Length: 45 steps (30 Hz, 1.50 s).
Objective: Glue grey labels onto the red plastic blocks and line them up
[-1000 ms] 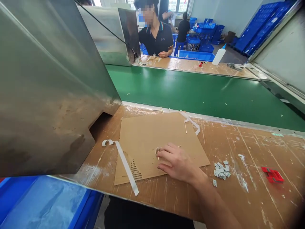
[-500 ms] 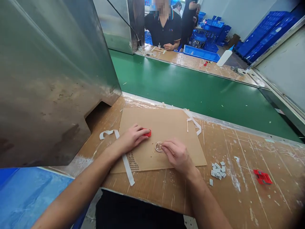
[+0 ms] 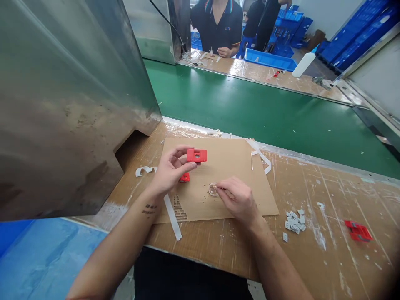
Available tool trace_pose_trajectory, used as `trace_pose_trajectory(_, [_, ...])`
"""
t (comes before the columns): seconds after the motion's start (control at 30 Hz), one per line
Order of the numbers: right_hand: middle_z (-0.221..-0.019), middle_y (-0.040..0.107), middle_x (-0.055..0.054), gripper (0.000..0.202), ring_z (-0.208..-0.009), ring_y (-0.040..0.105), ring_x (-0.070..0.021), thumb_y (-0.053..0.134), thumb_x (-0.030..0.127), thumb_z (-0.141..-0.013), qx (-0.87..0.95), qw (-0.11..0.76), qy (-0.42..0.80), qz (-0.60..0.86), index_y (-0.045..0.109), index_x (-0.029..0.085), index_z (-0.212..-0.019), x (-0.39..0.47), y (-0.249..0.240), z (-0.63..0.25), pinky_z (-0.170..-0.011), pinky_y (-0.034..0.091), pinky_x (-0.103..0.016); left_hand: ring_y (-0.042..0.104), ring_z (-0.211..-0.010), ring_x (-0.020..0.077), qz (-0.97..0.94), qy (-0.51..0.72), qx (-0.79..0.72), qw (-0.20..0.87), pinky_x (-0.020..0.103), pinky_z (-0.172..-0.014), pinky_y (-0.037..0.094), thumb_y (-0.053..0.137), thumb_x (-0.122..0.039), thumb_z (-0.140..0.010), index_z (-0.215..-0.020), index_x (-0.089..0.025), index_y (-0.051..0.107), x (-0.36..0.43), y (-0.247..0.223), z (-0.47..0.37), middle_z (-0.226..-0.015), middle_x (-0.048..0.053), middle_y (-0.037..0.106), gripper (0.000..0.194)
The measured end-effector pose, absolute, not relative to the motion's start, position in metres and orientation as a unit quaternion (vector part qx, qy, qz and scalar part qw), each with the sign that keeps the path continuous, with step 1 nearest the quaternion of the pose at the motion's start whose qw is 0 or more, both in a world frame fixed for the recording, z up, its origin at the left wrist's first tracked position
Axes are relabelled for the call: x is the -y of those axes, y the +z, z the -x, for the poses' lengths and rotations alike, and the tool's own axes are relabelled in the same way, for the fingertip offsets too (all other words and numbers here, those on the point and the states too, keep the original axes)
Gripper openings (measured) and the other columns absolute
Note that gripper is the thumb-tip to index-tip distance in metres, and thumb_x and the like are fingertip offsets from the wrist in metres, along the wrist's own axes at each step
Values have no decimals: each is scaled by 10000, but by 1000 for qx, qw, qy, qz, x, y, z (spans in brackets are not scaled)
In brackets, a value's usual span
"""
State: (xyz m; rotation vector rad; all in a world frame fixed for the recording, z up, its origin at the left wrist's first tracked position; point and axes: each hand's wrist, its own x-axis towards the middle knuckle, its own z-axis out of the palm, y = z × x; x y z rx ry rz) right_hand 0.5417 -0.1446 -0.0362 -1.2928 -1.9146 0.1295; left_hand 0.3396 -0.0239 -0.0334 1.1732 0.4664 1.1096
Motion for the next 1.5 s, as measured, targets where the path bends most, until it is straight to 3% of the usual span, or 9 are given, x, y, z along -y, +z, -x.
trace_pose_trajectory(0.3, [-744,703,-23,61,-604,572,-134,721,246,-878,593,497,200,601,701,204,-839,155,-44,-552,-572,478,-280,730,-820,88,-407,547,-187,707,167,-781,594,876,-247,-774,-1049,-271,689,31,-47,-331,-983,-3,763,334])
trace_pose_trajectory(0.5, [-755,726,-30,172,-670,671,-163,783,346,-824,489,578,254,602,681,208,-813,155,-48,-556,-606,551,-279,754,-986,198,-403,524,-158,734,290,-794,652,819,-331,-842,-1192,-323,672,45,-35,-329,-1061,24,756,379])
trace_pose_trajectory(0.6, [-761,714,-20,204,-634,649,-145,791,365,-815,455,607,264,596,660,209,-821,154,-50,-558,-570,532,-264,773,-866,200,-393,497,-143,760,265,-654,649,805,-328,-853,-1277,-330,614,49,-31,-330,-1056,35,753,465])
trace_pose_trajectory(0.7, [-746,688,-10,232,-559,576,-112,791,388,-813,430,627,272,590,650,205,-833,153,-51,-561,-501,464,-239,739,-705,132,-391,504,-145,756,175,-548,585,858,-303,-794,-1161,-300,668,51,-33,-330,-969,22,770,413])
trace_pose_trajectory(0.87, [-729,671,-2,262,-521,527,-93,796,411,-797,414,634,284,589,640,202,-813,152,-51,-561,-471,420,-227,719,-882,129,-466,565,-173,658,205,-790,614,922,-300,-710,-947,-244,781,52,-45,-332,-972,28,764,281])
trace_pose_trajectory(0.97, [-738,694,-13,240,-586,602,-120,820,378,-775,420,619,287,598,659,201,-797,151,-50,-557,-533,499,-244,713,-886,152,-492,567,-151,643,238,-717,617,836,-344,-818,-1002,-258,788,54,-46,-334,-1038,48,743,209])
trace_pose_trajectory(1.1, [-737,708,-27,245,-660,663,-154,838,379,-757,430,602,277,613,673,200,-784,150,-49,-553,-599,557,-266,718,-864,167,-459,507,-152,713,241,-622,576,742,-309,-904,-1019,-252,753,56,-38,-335,-1212,81,713,128])
trace_pose_trajectory(1.23, [-733,709,-33,268,-652,665,-158,830,416,-767,438,593,270,619,675,198,-784,151,-48,-551,-587,560,-264,654,-806,132,-439,484,-151,742,238,-668,548,821,-379,-821,-948,-196,655,58,-39,-336,-1246,115,663,278])
trace_pose_trajectory(1.5, [-749,698,-25,269,-650,647,-147,831,401,-764,424,614,271,608,658,196,-790,151,-48,-557,-586,546,-260,611,-761,62,-529,478,-139,688,177,-642,511,753,-104,-829,-1020,-260,452,67,-41,-342,-1084,-12,436,389])
